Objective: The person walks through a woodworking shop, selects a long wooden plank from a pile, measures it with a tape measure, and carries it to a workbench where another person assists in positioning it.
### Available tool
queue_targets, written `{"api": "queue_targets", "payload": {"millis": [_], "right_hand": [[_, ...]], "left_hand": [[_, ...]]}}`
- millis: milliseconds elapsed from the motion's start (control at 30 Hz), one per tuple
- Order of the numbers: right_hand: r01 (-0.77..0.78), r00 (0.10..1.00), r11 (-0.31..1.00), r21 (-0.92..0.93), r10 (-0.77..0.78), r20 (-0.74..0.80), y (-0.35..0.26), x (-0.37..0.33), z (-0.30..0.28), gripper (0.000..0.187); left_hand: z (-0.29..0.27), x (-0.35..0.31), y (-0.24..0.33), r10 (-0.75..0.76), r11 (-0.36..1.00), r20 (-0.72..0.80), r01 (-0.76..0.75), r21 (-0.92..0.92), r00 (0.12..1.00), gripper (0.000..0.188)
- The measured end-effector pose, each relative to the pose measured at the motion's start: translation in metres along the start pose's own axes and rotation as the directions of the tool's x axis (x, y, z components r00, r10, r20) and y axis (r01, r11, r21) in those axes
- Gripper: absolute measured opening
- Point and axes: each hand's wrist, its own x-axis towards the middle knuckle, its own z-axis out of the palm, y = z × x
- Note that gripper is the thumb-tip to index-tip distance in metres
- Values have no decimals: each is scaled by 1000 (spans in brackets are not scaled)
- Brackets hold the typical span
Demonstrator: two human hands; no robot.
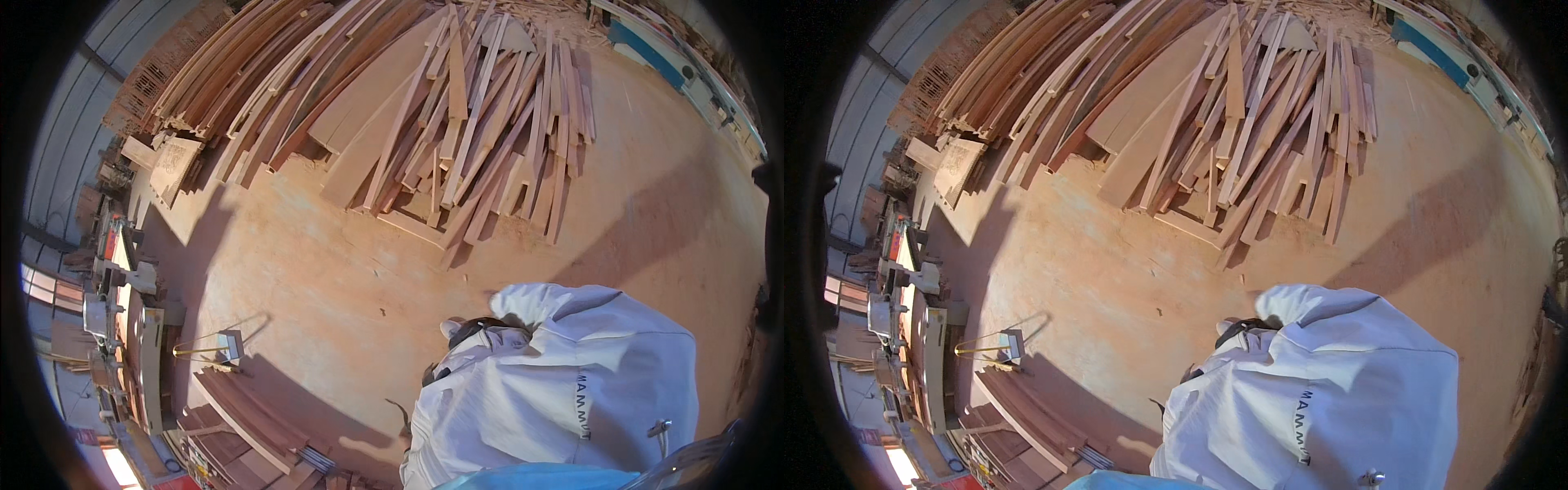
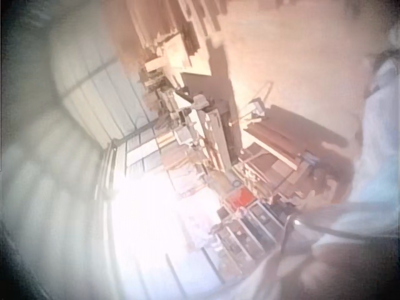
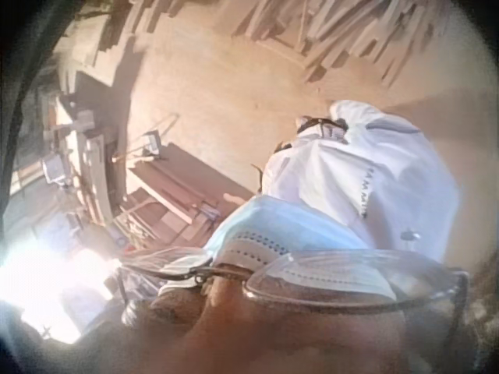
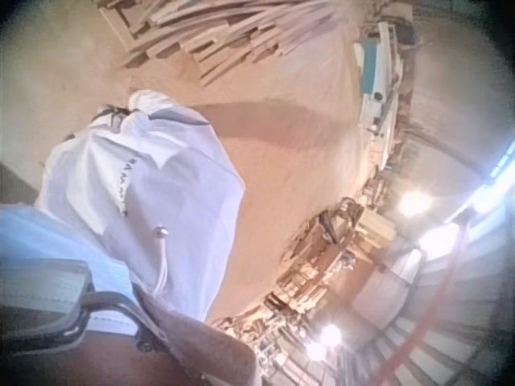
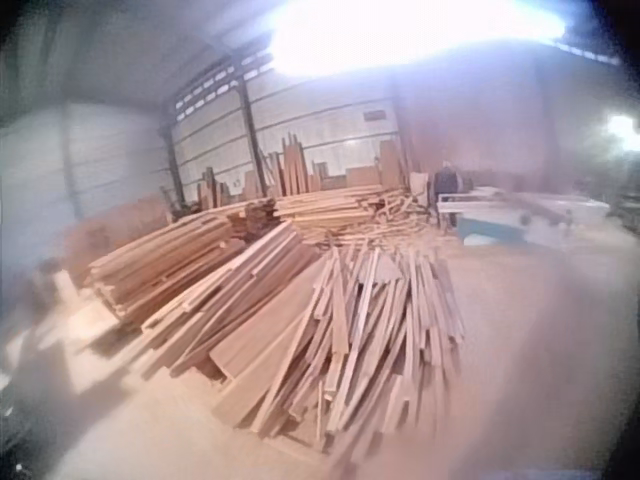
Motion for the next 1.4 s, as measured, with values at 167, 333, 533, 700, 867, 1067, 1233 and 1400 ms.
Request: {"api": "queue_targets", "payload": {"millis": [167, 333, 533, 700, 867, 1067, 1233, 1400], "right_hand": [[271, 927, 921, 280, -172, -333, -187, 103, -175, 23], [260, 852, 921, 291, -77, -518, -236, 175, -236, 15], [-337, 867, 916, 220, 393, -306, -171, 202, -132, 19], [-652, 758, 634, 415, 545, 358, -252, 204, -116, 23], [-330, 922, 932, 151, 284, 262, -287, 265, -102, 30], [-96, 919, 995, 6, 86, 384, -288, 435, -189, 23], [-284, 886, 697, 659, 454, -99, -333, 532, -380, 21], [-122, 803, 600, 790, 528, -276, -379, 588, -542, 23]], "left_hand": [[-87, 96, 11, -168, 981, -100, 157, -116, 981, 31], [-152, 217, 17, -226, 970, 93, 234, -74, 970, 27], [-270, 416, 48, -314, 874, 218, 371, -313, 924, 24], [-379, 527, 87, -412, 839, 127, 430, -333, 902, 21], [-411, 639, 128, -427, 867, 187, 460, -193, 885, 21], [-409, 724, 211, -218, 927, 332, 301, -224, 918, 18], [-453, 794, 249, -156, 973, 310, 201, -118, 938, 18], [-477, 876, 243, -338, 884, 212, 387, -261, 917, 17]]}}
